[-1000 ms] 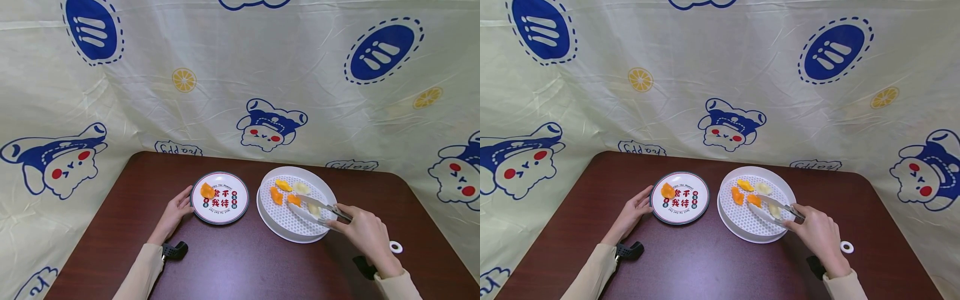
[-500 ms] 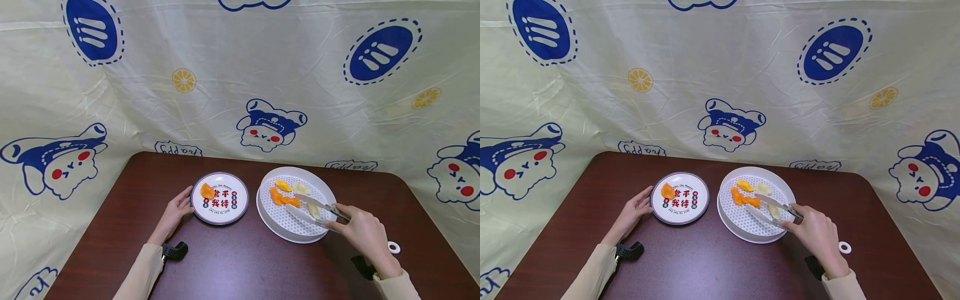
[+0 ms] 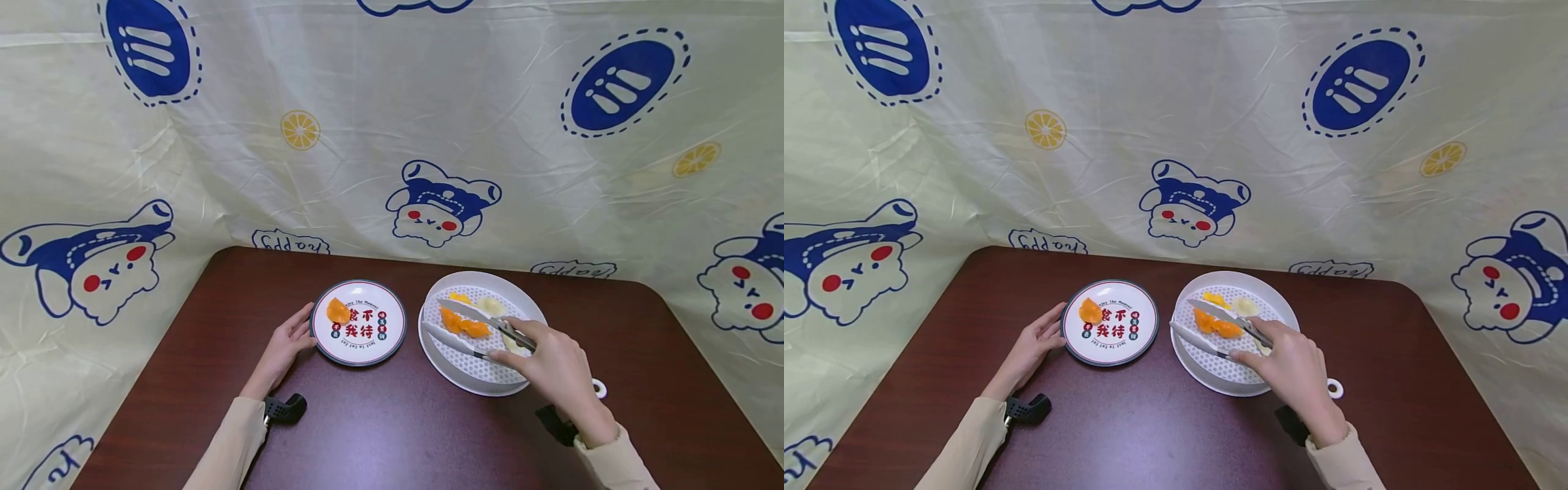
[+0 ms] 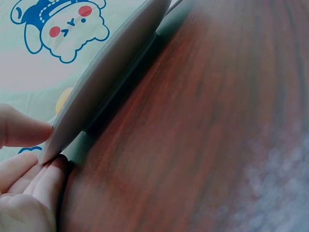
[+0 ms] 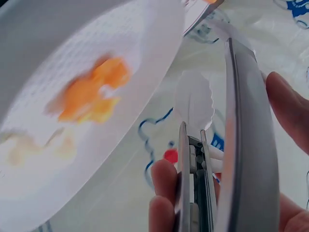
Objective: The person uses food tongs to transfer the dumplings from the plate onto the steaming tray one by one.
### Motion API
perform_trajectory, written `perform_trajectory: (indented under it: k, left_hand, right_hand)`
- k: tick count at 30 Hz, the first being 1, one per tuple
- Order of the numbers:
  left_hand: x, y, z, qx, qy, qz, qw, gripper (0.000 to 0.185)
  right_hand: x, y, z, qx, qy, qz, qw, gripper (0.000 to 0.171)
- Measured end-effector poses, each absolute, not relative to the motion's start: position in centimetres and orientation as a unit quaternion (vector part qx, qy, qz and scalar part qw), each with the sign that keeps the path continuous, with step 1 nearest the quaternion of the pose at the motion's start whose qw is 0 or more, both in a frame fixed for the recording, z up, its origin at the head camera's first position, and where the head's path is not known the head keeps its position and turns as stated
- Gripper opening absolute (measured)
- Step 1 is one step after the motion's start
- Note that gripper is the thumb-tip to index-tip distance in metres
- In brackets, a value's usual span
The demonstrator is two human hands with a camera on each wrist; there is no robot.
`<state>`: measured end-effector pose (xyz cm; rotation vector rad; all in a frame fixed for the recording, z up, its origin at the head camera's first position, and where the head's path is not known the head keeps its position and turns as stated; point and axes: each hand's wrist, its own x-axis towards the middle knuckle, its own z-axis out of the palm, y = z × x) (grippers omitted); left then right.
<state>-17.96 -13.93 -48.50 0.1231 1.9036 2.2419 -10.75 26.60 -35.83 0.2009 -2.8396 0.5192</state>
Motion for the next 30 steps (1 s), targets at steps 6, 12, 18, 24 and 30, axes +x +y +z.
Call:
perform_trajectory:
  k: [6, 12, 18, 24, 30]
  left_hand:
    - [-18.0, -13.9, -48.5, 0.042, 0.644, 0.758, 0.098, 0.070]
    - [-17.9, -13.9, -48.5, 0.040, 0.641, 0.760, 0.098, 0.070]
    - [-17.9, -13.9, -48.4, 0.038, 0.642, 0.759, 0.098, 0.071]
    - [-17.9, -13.8, -48.4, 0.034, 0.644, 0.759, 0.094, 0.070]
    - [-17.9, -13.9, -48.3, 0.034, 0.651, 0.753, 0.091, 0.069]
  right_hand:
    - [-11.7, 22.8, -36.2, 0.108, -0.966, 0.200, 0.122, 0.067]
    - [-12.9, 19.6, -37.3, 0.129, -0.960, 0.213, 0.130, 0.065]
    - [-13.7, 17.3, -38.4, 0.138, -0.957, 0.222, 0.122, 0.061]
    - [-14.4, 15.4, -39.8, 0.166, -0.954, 0.211, 0.132, 0.058]
    - [-14.9, 13.9, -40.8, 0.177, -0.955, 0.195, 0.138, 0.058]
